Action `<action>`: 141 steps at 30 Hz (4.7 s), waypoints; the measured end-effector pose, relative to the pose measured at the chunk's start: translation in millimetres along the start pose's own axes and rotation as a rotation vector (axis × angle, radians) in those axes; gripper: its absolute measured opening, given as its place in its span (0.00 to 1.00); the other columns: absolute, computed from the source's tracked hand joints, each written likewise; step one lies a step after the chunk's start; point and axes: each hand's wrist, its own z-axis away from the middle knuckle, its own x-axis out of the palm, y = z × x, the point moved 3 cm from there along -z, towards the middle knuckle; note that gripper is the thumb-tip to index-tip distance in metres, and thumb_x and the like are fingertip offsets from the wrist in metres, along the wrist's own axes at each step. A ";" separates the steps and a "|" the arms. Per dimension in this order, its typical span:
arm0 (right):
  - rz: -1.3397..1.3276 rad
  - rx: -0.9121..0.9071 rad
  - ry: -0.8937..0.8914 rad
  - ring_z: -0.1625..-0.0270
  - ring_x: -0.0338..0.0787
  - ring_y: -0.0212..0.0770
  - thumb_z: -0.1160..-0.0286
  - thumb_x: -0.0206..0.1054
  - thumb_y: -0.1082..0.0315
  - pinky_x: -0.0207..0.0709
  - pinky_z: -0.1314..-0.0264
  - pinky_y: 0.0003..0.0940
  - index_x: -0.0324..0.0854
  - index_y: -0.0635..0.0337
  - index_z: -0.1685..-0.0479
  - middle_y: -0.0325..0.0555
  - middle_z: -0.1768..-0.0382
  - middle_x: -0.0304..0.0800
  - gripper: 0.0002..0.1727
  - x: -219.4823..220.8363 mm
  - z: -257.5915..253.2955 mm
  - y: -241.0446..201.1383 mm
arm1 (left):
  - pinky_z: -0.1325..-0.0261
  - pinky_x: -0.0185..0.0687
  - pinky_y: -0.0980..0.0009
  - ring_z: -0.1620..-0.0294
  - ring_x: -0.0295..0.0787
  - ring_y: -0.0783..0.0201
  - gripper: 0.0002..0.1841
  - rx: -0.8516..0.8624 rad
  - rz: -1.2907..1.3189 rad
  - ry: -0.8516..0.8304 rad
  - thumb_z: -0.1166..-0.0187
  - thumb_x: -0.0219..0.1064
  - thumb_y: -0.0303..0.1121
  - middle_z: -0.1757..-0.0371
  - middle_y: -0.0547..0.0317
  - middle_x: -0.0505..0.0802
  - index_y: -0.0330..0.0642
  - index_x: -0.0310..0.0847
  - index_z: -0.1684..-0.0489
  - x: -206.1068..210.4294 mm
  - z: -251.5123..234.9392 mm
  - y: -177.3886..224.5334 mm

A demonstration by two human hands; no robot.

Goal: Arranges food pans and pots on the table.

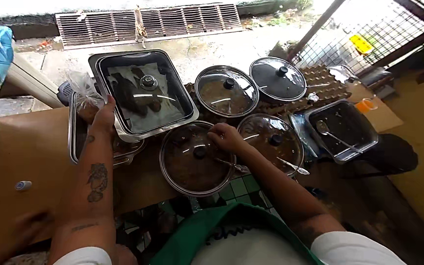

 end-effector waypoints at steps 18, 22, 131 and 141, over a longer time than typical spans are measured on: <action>0.004 0.412 -0.084 0.18 0.76 0.59 0.17 0.47 0.79 0.65 0.17 0.63 0.79 0.49 0.20 0.59 0.24 0.82 0.30 22.7 -54.4 31.8 | 0.39 0.87 0.61 0.39 0.88 0.65 0.28 -0.100 -0.061 -0.179 0.07 0.38 0.58 0.36 0.55 0.88 0.54 0.64 0.17 34.2 -52.2 -3.0; -0.084 0.436 -0.040 0.19 0.78 0.54 0.21 0.50 0.82 0.67 0.18 0.62 0.84 0.48 0.24 0.53 0.26 0.85 0.31 23.5 -48.7 38.5 | 0.41 0.87 0.60 0.41 0.89 0.63 0.30 -0.135 -0.098 -0.168 0.08 0.40 0.60 0.38 0.53 0.89 0.51 0.67 0.19 41.0 -55.4 -2.6; -0.013 0.313 0.288 0.23 0.77 0.65 0.18 0.65 0.59 0.65 0.16 0.56 0.80 0.69 0.28 0.67 0.31 0.84 0.26 -5.3 86.6 17.2 | 0.34 0.76 0.32 0.39 0.87 0.31 0.28 0.550 -1.013 -0.138 0.23 0.74 0.47 0.45 0.27 0.89 0.24 0.82 0.44 151.1 -64.9 -23.6; -0.056 0.254 0.246 0.20 0.75 0.62 0.16 0.65 0.59 0.69 0.19 0.58 0.82 0.62 0.27 0.62 0.27 0.82 0.23 -20.3 102.2 0.8 | 0.42 0.75 0.23 0.40 0.83 0.20 0.50 0.614 -0.949 -0.304 0.20 0.65 0.59 0.31 0.18 0.81 0.44 0.40 0.04 107.0 16.2 2.4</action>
